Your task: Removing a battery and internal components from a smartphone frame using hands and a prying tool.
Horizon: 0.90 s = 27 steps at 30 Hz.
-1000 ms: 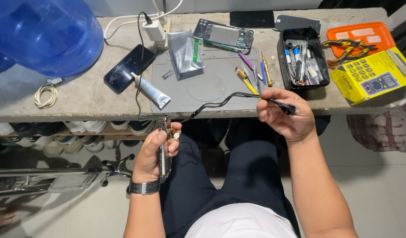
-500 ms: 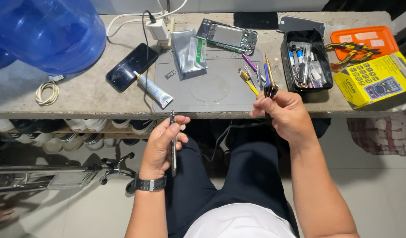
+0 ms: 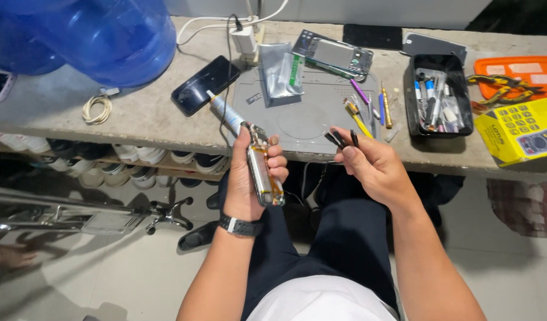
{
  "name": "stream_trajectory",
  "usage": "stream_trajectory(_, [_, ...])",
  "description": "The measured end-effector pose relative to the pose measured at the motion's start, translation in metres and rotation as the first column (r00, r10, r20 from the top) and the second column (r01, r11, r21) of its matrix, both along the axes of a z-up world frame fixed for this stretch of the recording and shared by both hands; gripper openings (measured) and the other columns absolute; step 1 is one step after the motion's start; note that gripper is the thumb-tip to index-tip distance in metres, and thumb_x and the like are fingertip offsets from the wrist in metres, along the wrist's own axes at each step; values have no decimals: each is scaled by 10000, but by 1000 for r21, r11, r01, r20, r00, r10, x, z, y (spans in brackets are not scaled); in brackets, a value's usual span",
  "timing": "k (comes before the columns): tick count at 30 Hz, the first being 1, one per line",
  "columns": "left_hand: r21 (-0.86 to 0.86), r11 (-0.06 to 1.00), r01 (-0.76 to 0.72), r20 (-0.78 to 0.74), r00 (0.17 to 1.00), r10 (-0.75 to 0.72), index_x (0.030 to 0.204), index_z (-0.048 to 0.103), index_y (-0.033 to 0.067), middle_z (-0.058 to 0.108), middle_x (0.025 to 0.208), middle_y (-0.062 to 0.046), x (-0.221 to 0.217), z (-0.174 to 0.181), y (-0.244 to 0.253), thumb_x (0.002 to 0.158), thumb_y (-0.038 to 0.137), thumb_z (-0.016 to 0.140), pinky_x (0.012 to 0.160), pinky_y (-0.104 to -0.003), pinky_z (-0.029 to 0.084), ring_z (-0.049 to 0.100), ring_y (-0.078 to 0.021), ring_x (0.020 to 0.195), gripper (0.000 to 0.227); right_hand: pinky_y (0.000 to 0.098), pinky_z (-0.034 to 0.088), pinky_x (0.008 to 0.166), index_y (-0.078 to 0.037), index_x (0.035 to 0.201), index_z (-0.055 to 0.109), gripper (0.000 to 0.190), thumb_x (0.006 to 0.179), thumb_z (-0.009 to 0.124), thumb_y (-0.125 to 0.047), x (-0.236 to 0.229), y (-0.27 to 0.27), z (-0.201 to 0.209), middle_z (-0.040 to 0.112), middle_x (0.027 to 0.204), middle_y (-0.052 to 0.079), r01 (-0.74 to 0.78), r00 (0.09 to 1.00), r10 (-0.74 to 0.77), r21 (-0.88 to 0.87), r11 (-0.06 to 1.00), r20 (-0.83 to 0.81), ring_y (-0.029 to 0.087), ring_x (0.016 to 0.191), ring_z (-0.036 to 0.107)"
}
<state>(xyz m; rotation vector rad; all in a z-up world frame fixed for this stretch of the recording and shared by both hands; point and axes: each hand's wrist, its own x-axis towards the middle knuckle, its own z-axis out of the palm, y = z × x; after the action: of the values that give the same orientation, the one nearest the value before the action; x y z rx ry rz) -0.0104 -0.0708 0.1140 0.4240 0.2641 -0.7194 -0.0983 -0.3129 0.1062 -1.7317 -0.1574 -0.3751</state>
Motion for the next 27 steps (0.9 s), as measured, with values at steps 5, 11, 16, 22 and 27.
stream_trajectory(5, [-135, 989, -52, -98, 994, 39, 1153, 654, 51, 581, 868, 23, 11, -15, -7, 898, 715, 779, 580, -176, 525, 593, -72, 727, 722, 373, 578, 683, -38, 1480, 688, 392, 1144, 543, -182, -6, 30, 30, 773, 993, 161, 60, 998, -55, -362, 930, 25, 245, 840, 713])
stream_trajectory(11, [-212, 971, -113, -146, 986, 83, 1161, 683, 62, 571, 878, 30, 15, -20, -11, 901, 784, 752, 579, -197, 539, 591, -79, 741, 770, 410, 615, 686, -125, 1313, 797, 288, 1097, 608, -161, -12, 58, 13, 794, 874, 88, 78, 997, -80, -397, 914, 11, 300, 769, 769])
stream_trajectory(16, [-167, 973, -162, -142, 980, 139, 1289, 635, 128, 552, 889, 35, 13, -18, -13, 843, 924, 690, 566, -227, 553, 586, -89, 741, 915, 407, 585, 589, -182, 1365, 708, 311, 1088, 570, -201, -22, 80, 1, 685, 535, 13, 79, 989, -122, -401, 913, -84, 259, 508, 684])
stream_trajectory(22, [-37, 972, -232, -122, 966, 226, 1446, 450, 203, 453, 873, 32, 7, -2, -21, 803, 1014, 592, 504, -207, 504, 522, -84, 673, 1045, 361, 615, 613, -118, 1188, 794, 200, 1069, 635, -101, -20, 99, 0, 792, 714, 31, 170, 985, -142, -369, 914, 100, 289, 654, 780])
stream_trajectory(27, [119, 948, -295, -37, 953, 301, 1397, 440, 130, 363, 844, 66, -1, 15, -29, 870, 949, 567, 501, -163, 453, 463, -58, 672, 982, 257, 507, 482, -47, 1041, 851, 85, 960, 829, -36, -12, 109, -3, 544, 628, -15, 332, 908, -226, -276, 902, 352, 176, 509, 601])
